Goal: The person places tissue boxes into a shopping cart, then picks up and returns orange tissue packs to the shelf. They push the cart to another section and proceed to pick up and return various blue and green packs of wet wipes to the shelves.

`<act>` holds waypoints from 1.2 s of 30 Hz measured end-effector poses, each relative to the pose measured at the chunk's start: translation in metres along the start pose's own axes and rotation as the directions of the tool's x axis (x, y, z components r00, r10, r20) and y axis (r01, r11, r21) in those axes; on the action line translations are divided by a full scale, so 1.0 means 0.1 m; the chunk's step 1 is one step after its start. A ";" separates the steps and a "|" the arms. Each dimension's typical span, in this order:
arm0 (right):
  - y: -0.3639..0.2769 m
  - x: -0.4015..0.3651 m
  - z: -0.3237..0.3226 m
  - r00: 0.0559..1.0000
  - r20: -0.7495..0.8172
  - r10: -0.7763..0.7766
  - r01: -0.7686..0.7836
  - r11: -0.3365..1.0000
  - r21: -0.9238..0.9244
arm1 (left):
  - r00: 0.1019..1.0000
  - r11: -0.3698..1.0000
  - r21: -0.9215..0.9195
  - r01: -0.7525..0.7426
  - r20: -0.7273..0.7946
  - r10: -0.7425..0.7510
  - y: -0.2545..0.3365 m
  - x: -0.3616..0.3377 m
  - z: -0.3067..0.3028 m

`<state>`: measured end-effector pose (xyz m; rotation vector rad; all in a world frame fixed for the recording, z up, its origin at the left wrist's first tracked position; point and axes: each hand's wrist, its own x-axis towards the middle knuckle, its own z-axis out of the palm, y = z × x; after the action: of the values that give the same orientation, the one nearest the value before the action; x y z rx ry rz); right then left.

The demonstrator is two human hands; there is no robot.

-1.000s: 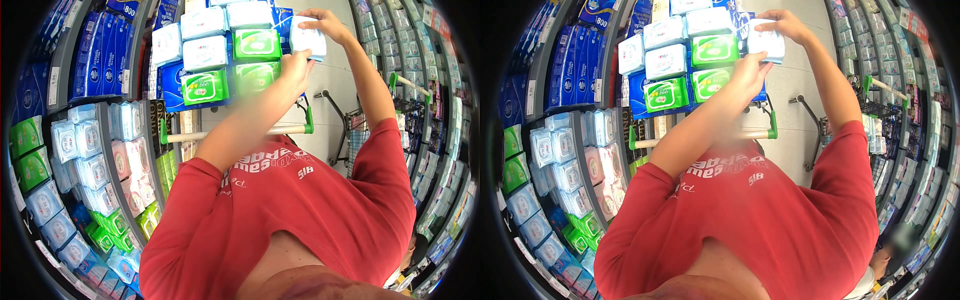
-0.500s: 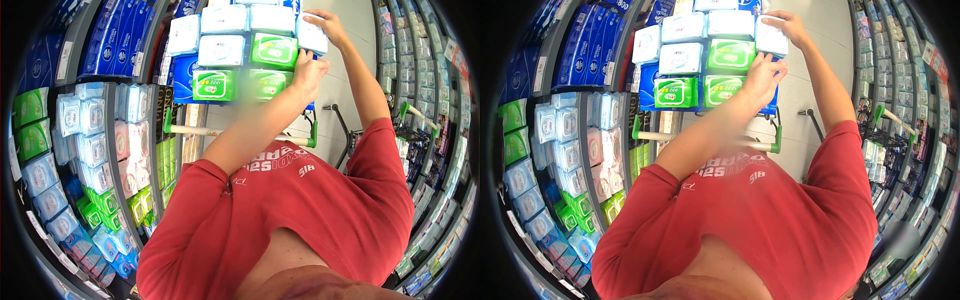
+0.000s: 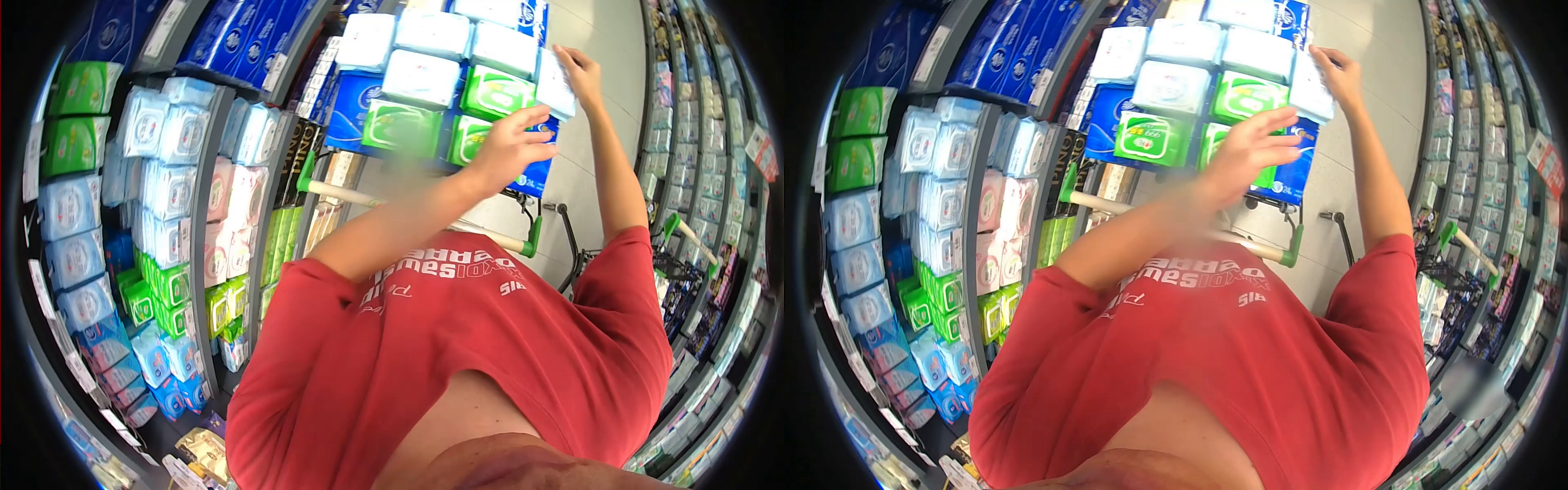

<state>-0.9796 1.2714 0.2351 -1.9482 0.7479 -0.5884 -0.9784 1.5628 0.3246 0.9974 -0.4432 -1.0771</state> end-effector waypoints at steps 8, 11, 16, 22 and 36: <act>-0.86 0.10 0.21 0.891 0.051 -0.451 0.450 0.864 -0.224 | 0.738 0.468 0.880 -0.081 -0.262 0.622 1.11 -1.39 -1.96; -1.60 -0.08 0.67 0.801 0.149 -0.579 0.597 0.757 -0.265 | 0.554 0.153 0.985 0.086 -0.174 0.814 1.60 -1.92 -2.49; -2.64 -0.46 1.77 0.458 0.347 -0.819 0.873 0.488 0.002 | 0.391 -0.051 0.944 0.326 -0.085 0.916 2.19 -2.50 -2.98; -3.74 -1.05 3.19 0.090 0.444 -0.892 0.979 0.160 0.124 | 0.329 -0.433 0.649 0.626 0.284 0.901 2.85 -2.67 -3.62; -4.97 -1.28 4.77 0.139 0.596 -0.791 0.975 0.005 -0.220 | 0.473 -0.145 0.805 0.576 -0.184 0.862 3.05 -2.63 -3.80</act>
<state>-0.6222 1.8338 0.4517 -2.9351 -0.9408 -0.7985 -0.6595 2.0040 0.4276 2.6693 -0.4887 0.7787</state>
